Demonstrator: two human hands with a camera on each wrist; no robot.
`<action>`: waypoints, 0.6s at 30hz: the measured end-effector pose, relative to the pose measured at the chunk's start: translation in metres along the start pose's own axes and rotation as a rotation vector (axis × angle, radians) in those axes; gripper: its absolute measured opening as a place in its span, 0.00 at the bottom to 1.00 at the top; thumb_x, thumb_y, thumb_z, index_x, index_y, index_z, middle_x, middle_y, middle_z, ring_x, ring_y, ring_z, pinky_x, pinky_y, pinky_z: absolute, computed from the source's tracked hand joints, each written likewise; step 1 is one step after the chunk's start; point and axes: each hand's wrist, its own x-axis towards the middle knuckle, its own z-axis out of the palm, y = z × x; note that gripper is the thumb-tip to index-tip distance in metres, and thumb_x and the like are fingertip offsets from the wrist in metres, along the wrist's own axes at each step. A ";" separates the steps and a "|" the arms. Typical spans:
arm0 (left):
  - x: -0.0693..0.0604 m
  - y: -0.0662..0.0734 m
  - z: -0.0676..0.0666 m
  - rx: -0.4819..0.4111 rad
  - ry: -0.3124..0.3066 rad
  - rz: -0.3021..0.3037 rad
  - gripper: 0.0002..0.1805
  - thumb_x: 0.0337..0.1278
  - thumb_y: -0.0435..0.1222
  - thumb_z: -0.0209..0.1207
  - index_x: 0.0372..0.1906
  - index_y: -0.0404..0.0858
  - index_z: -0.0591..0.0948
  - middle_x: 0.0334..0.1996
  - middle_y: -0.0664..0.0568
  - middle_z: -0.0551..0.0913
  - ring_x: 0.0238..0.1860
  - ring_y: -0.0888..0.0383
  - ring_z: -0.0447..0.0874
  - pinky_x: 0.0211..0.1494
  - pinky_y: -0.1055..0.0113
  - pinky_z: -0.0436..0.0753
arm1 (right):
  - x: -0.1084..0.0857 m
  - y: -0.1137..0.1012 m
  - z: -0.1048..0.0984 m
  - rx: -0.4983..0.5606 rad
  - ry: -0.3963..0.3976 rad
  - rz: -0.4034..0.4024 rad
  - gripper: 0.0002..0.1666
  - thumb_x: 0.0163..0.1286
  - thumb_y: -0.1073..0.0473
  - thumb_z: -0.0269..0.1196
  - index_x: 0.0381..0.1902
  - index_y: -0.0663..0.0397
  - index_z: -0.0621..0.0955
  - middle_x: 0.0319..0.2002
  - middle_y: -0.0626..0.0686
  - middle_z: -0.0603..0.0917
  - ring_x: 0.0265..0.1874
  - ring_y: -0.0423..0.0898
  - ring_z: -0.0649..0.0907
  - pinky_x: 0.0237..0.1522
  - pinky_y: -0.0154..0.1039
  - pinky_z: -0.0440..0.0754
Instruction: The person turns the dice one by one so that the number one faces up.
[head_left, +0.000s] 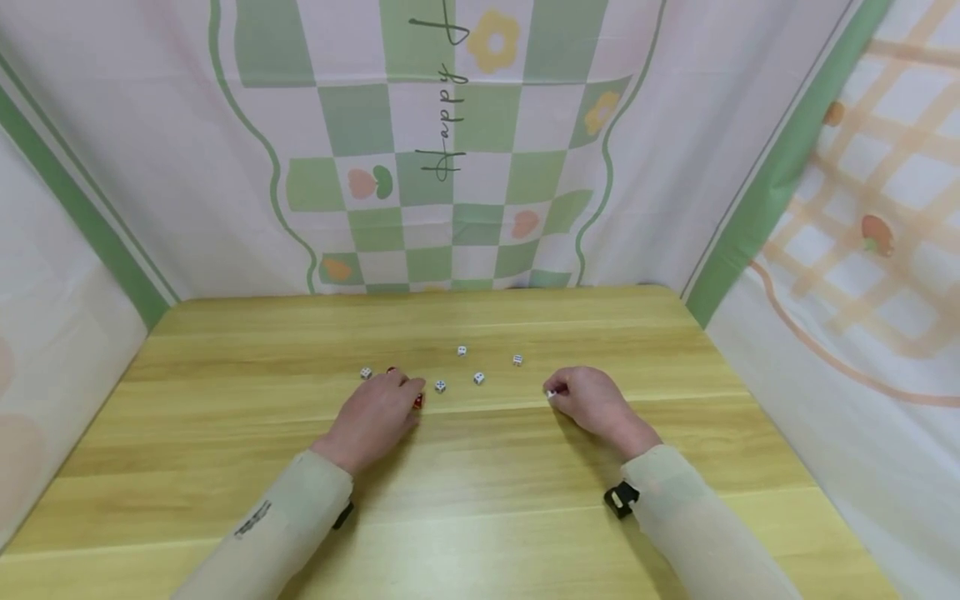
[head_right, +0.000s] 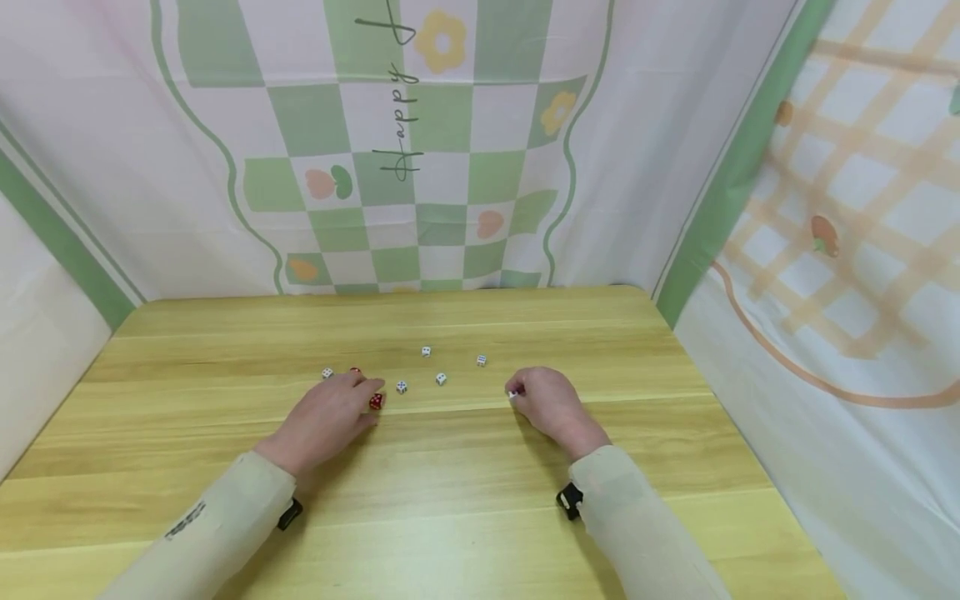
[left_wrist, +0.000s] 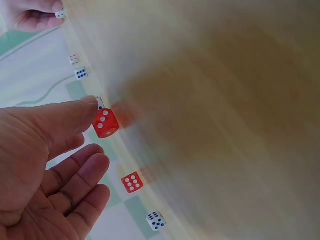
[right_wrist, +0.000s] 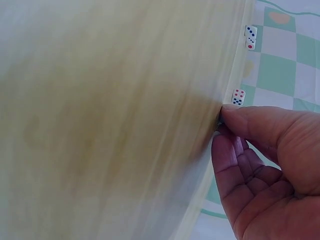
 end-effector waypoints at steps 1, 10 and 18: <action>0.001 0.000 0.000 -0.005 -0.001 0.000 0.17 0.62 0.36 0.72 0.52 0.34 0.85 0.43 0.43 0.87 0.43 0.49 0.85 0.49 0.57 0.86 | 0.000 0.000 0.000 0.000 0.000 0.001 0.07 0.70 0.65 0.68 0.45 0.58 0.89 0.43 0.55 0.91 0.45 0.52 0.88 0.53 0.53 0.85; 0.005 -0.001 0.005 -0.016 0.004 0.009 0.08 0.62 0.34 0.72 0.42 0.37 0.87 0.35 0.48 0.86 0.38 0.53 0.83 0.44 0.59 0.85 | 0.002 -0.001 0.000 0.001 -0.003 0.010 0.07 0.70 0.64 0.68 0.45 0.57 0.89 0.43 0.55 0.91 0.46 0.52 0.88 0.54 0.53 0.85; 0.006 0.001 0.009 -0.009 -0.017 -0.005 0.05 0.63 0.35 0.71 0.38 0.38 0.86 0.33 0.49 0.85 0.34 0.56 0.81 0.40 0.62 0.84 | 0.001 0.000 0.000 -0.008 0.003 0.000 0.06 0.70 0.65 0.68 0.43 0.57 0.89 0.43 0.55 0.91 0.45 0.52 0.88 0.54 0.54 0.84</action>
